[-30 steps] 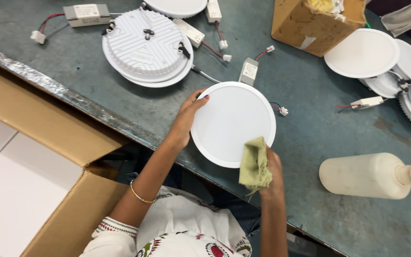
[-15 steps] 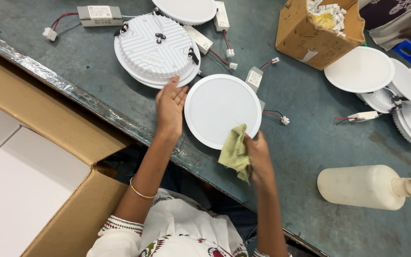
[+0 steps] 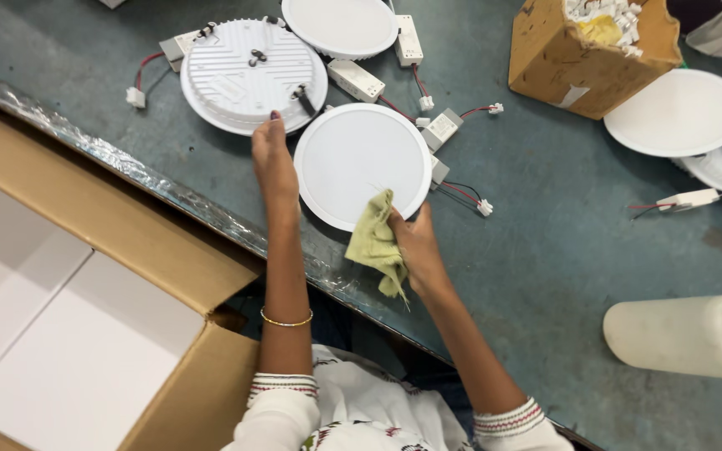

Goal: The person wipes the white face of round LED panel lights one at a time with a green cloth, sets each wiped panel aside on the workbench, and at one point wipes a white box lid before continuing to wipe more panels.

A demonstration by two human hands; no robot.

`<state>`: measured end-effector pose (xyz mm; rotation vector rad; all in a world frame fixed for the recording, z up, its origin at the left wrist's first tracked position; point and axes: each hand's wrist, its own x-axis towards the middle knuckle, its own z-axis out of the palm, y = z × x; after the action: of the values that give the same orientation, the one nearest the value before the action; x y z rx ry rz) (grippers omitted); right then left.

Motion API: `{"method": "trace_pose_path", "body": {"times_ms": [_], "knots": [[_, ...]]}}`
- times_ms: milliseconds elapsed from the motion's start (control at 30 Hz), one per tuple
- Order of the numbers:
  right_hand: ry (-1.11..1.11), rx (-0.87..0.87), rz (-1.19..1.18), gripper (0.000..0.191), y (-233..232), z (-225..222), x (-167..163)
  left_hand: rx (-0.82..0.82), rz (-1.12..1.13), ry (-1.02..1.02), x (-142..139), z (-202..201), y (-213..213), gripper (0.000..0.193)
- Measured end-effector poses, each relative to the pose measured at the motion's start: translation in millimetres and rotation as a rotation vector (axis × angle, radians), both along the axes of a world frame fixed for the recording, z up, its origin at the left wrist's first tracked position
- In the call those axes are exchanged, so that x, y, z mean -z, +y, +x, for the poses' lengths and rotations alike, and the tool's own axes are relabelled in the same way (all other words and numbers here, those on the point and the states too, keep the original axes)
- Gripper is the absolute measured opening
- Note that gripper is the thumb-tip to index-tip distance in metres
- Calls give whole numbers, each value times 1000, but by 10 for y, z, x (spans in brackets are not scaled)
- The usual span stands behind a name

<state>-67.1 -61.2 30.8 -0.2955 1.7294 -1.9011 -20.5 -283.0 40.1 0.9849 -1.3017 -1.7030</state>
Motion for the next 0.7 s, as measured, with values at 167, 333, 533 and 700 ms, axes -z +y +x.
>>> {"method": "trace_pose_path", "body": {"times_ms": [167,333,533,700], "knots": [[81,25,-46,62,-429,-129,155,-275,-189,-60,-12,32,-202,72],[236,-1,-53,64,-789,-447,197,-312,-152,-19,97,37,-335,69],[65,-295,165,52,-695,-816,-95,-335,-261,54,142,6,-375,63],[-115,-414,181,43,152,-1079,-212,-336,-290,145,115,37,-348,61]]}}
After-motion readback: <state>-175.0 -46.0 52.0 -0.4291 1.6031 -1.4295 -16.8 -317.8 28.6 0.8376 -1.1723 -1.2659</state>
